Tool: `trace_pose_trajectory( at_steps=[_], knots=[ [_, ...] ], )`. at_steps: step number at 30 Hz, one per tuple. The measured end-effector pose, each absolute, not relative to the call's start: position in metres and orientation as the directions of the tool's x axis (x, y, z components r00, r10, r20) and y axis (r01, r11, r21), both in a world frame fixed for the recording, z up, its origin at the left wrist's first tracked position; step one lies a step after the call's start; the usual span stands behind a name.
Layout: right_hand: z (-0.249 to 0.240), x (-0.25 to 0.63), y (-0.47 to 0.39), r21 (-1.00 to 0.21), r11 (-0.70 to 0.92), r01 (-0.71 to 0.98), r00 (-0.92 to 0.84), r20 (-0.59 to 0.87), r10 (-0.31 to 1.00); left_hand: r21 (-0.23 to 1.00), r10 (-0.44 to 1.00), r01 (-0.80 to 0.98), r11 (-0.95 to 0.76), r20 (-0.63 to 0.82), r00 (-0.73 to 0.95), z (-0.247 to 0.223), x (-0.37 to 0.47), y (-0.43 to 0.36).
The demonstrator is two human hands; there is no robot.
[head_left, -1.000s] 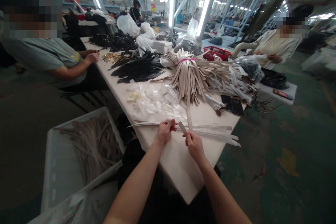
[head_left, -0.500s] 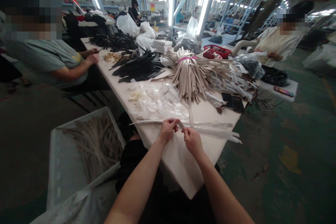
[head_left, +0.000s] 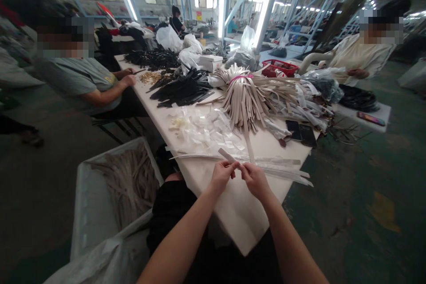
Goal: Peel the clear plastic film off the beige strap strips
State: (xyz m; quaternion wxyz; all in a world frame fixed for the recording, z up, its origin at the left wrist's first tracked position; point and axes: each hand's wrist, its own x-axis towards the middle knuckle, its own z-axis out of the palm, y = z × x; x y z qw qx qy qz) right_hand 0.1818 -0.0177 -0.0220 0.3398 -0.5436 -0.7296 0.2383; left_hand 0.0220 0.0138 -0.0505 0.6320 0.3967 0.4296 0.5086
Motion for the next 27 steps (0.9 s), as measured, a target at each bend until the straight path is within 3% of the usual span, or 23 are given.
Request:
trace_pose_trajectory(
  at_steps=[5,10,15,20,27],
  knots=[
    [-0.022,0.2,-0.018,-0.704,0.399,0.587,-0.262,0.301,0.917,0.934,0.995,-0.351,0.071,-0.088,-0.034,-0.036,0.024,0.007],
    [-0.022,0.205,-0.016,-0.726,0.396,0.563,-0.288,0.277,0.917,0.951,0.991,-0.28,0.13,-0.121,0.049,-0.037,0.033,0.001],
    [-0.02,0.215,-0.018,-0.69,0.399,0.605,-0.305,0.262,0.916,0.951,0.992,-0.289,0.107,-0.122,-0.033,-0.039,0.035,-0.002],
    [-0.025,0.217,-0.018,-0.693,0.404,0.598,-0.322,0.254,0.912,0.955,0.987,-0.25,0.16,-0.148,0.068,-0.043,0.041,-0.006],
    [-0.031,0.227,-0.015,-0.646,0.417,0.64,-0.317,0.273,0.908,0.949,0.988,-0.285,0.138,-0.153,-0.029,-0.044,0.039,-0.004]
  ],
)
